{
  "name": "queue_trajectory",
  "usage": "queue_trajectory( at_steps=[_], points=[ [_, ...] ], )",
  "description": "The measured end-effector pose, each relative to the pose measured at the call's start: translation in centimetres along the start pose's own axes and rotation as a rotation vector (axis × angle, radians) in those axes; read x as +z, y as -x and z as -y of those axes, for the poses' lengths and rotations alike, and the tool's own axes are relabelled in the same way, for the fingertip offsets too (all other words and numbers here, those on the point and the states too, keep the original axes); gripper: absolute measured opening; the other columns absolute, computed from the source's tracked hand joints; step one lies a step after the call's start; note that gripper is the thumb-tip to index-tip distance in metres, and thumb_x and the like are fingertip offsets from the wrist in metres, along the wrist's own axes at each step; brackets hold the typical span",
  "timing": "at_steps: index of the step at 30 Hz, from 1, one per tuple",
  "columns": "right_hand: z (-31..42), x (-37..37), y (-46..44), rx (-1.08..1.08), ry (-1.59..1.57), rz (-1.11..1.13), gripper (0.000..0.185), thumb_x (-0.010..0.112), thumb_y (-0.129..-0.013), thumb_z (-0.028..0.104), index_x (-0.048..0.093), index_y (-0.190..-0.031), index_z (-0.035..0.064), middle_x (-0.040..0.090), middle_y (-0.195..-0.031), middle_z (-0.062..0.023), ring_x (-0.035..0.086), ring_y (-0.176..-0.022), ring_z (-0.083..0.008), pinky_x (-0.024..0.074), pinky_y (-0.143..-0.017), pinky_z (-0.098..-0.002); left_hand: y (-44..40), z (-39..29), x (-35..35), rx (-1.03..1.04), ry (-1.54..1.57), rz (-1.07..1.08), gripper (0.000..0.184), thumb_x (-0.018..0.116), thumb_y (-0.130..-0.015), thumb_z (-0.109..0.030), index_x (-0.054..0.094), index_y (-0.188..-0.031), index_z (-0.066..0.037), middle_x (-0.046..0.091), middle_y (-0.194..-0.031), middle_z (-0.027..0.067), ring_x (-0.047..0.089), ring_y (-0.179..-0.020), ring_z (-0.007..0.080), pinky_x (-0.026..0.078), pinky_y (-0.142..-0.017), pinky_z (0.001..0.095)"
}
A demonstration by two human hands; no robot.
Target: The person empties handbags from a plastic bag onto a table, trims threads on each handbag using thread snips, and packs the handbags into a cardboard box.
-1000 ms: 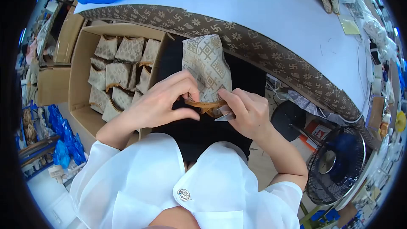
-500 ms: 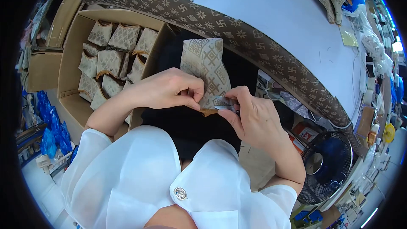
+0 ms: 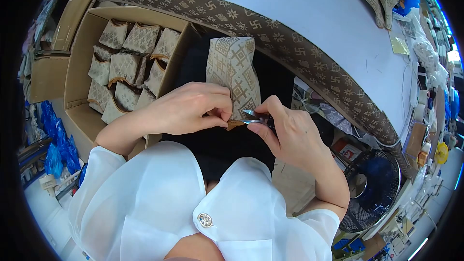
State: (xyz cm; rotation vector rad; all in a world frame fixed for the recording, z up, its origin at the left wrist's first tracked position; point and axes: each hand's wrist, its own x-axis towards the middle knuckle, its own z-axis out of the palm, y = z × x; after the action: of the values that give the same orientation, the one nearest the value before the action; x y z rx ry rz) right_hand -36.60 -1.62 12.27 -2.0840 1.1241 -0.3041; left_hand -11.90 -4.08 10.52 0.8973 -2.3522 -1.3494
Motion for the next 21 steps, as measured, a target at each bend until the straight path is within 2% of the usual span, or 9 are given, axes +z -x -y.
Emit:
queue_trajectory(
  at_steps=[1,10,13,17,18,21],
  points=[
    [0.0,0.0,0.0,-0.034,0.03,-0.015,0.027,0.066,-0.089,0.024,0.051,-0.097,0.003,0.064,-0.073,-0.0115,0.064,-0.064,-0.0305,0.047,-0.054,-0.036,0.0,0.0,0.0,0.019,0.006,-0.009,0.016,0.07,-0.077,-0.004,0.055,-0.081,-0.002,0.058,-0.077,0.0082,0.059,-0.069,0.0252,0.048,-0.061,0.0357],
    [2.1,-1.6,0.0,-0.067,0.205,0.049,0.026,0.066,-0.088,0.022,0.049,-0.091,0.0037,0.06,-0.064,-0.0093,0.062,-0.058,-0.0295,0.0446,-0.048,-0.0372,-0.4,0.4,1.0,0.161,-0.067,-0.112,0.019,0.07,-0.075,-0.004,0.056,-0.087,-0.007,0.061,-0.07,0.0046,0.061,-0.067,0.024,0.049,-0.059,0.0353],
    [3.3,-2.2,-0.6,-0.048,0.387,0.169,0.025,0.065,-0.087,0.022,0.048,-0.088,0.0041,0.059,-0.062,-0.0094,0.06,-0.056,-0.0306,0.0442,-0.048,-0.0379,-0.5,0.6,1.3,0.168,-0.064,-0.116,0.019,0.07,-0.076,-0.005,0.056,-0.088,-0.007,0.061,-0.071,0.0049,0.062,-0.067,0.0242,0.05,-0.059,0.0362],
    [4.1,-2.5,-1.2,-0.023,0.459,0.202,0.024,0.065,-0.086,0.021,0.047,-0.084,0.0057,0.058,-0.061,-0.009,0.06,-0.055,-0.0302,0.0437,-0.048,-0.0386,-0.9,0.7,1.6,0.206,-0.03,-0.14,0.019,0.07,-0.077,-0.007,0.055,-0.088,-0.007,0.061,-0.071,0.005,0.063,-0.067,0.0249,0.05,-0.058,0.0367],
    [4.2,-2.5,-1.4,-0.049,0.458,0.211,0.024,0.065,-0.086,0.021,0.047,-0.084,0.0057,0.058,-0.061,-0.009,0.06,-0.055,-0.0302,0.0437,-0.048,-0.0386,-0.6,0.8,1.6,0.207,-0.022,-0.16,0.019,0.07,-0.078,-0.007,0.054,-0.088,-0.008,0.061,-0.071,0.005,0.063,-0.067,0.0252,0.05,-0.058,0.0367],
    [4.4,-2.2,-1.8,-0.058,0.403,0.185,0.024,0.069,-0.083,0.021,0.057,-0.097,0.0059,0.06,-0.067,-0.0108,0.059,-0.059,-0.0317,0.0436,-0.051,-0.0385,-0.3,1.5,2.1,0.188,0.005,-0.158,0.018,0.068,-0.08,-0.008,0.053,-0.089,-0.007,0.061,-0.071,0.0055,0.063,-0.068,0.0274,0.05,-0.058,0.0371]
  ],
)
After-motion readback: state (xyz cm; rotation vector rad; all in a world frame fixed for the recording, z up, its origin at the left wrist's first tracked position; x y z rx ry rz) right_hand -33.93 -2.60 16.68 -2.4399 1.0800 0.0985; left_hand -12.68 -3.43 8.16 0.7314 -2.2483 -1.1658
